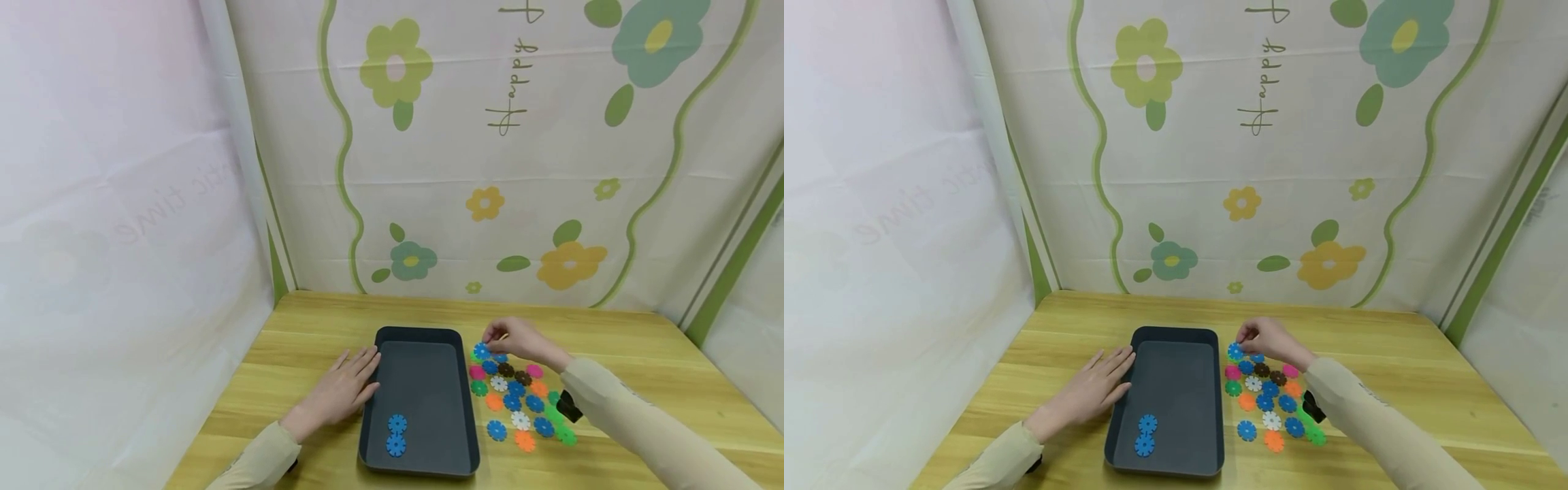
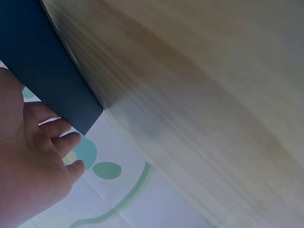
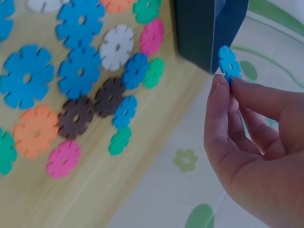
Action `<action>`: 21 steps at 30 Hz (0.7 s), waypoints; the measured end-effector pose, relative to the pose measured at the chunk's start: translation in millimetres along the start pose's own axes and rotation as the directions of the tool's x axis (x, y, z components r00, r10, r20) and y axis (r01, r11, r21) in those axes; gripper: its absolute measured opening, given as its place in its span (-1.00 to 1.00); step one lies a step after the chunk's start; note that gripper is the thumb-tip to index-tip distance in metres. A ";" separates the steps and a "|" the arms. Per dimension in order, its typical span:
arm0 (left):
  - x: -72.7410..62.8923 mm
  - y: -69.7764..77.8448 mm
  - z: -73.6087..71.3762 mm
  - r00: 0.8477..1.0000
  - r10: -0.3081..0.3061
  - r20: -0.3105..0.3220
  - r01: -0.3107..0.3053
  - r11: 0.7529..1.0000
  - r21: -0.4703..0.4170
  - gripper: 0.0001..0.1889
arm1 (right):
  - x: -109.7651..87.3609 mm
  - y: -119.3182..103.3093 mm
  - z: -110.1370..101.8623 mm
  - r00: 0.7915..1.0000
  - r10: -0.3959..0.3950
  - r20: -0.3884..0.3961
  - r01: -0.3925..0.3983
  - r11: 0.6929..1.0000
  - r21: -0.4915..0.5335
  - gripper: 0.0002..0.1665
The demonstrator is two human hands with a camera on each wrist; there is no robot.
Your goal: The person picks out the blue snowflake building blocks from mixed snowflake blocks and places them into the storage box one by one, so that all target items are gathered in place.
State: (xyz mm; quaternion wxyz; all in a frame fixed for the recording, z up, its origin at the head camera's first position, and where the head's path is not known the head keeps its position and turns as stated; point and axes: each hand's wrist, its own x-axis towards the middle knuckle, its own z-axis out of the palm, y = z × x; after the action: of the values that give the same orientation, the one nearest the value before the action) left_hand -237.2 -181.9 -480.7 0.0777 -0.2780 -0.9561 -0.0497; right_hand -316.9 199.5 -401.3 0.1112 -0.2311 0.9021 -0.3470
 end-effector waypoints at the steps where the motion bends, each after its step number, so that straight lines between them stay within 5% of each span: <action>1: 0.1 0.1 -0.1 1.000 0.000 0.000 0.000 1.000 0.001 -0.37 | 0.9 -2.9 2.0 1.000 -0.008 0.009 0.008 1.000 0.007 -0.91; 12: 0.6 0.3 -2.4 1.000 0.000 0.003 0.000 1.000 0.002 -0.37 | 16.7 -28.6 28.4 0.995 -0.050 0.086 0.045 0.997 0.064 -0.94; 21: 1.4 -0.2 -1.4 1.000 -0.002 0.006 0.002 1.000 0.014 -0.37 | 29.3 -45.3 55.2 0.983 -0.121 0.139 0.122 0.993 0.005 -0.95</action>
State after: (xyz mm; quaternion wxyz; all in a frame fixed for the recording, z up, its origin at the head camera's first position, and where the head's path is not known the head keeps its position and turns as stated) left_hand -238.2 -181.6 -479.1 0.0769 -0.2765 -0.9570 -0.0423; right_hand -307.0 123.8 -412.4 0.1519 -0.3096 0.8770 -0.3346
